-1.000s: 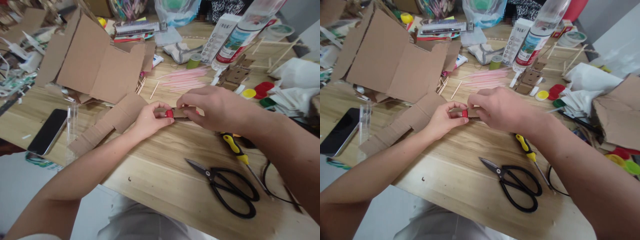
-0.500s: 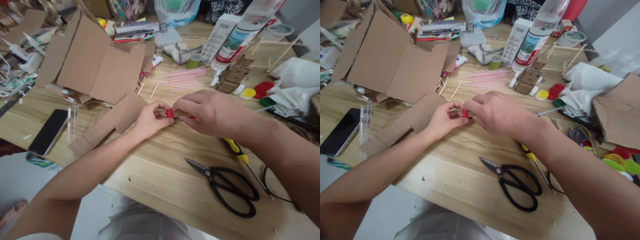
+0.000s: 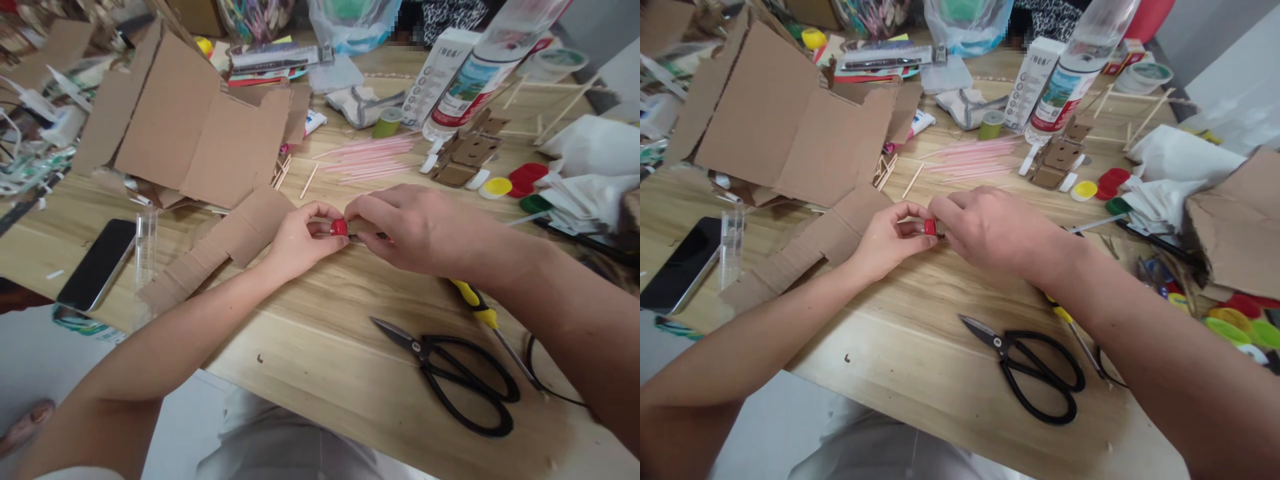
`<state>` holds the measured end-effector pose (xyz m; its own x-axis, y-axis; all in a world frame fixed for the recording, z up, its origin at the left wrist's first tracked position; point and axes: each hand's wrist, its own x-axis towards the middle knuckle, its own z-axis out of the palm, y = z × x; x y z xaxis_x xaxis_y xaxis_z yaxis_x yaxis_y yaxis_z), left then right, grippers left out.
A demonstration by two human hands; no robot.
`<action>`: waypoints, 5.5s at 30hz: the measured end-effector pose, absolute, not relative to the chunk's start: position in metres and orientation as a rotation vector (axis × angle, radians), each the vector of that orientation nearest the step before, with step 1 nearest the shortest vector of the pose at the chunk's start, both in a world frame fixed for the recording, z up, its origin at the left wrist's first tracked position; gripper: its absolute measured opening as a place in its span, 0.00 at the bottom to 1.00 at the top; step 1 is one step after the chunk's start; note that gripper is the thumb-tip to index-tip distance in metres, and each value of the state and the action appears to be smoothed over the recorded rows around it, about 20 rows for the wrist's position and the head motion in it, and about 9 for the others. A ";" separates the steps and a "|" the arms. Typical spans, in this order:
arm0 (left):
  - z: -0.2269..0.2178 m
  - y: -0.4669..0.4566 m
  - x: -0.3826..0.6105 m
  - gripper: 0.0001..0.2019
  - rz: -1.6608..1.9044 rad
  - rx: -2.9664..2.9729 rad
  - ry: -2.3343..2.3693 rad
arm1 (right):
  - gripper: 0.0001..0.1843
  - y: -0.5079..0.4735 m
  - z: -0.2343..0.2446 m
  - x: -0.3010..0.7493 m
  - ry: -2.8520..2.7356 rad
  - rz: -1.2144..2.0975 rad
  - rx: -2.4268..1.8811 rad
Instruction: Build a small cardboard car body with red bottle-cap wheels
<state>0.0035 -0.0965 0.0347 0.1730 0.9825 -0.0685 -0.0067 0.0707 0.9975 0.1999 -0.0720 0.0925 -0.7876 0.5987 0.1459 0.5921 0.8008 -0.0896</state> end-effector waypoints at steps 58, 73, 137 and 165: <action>0.040 -0.099 0.002 0.22 1.154 1.123 0.915 | 0.18 -0.106 0.076 0.236 -2.338 0.087 -0.876; 0.036 -0.097 0.000 0.21 1.153 1.062 0.864 | 0.19 -0.105 0.068 0.236 -2.254 0.124 -0.824; 0.042 -0.101 0.002 0.20 1.246 1.172 0.895 | 0.14 -0.120 0.049 0.201 -1.673 0.725 -1.002; 0.042 -0.109 0.005 0.19 1.332 1.283 0.872 | 0.10 -0.119 0.047 0.203 -1.615 0.746 -1.004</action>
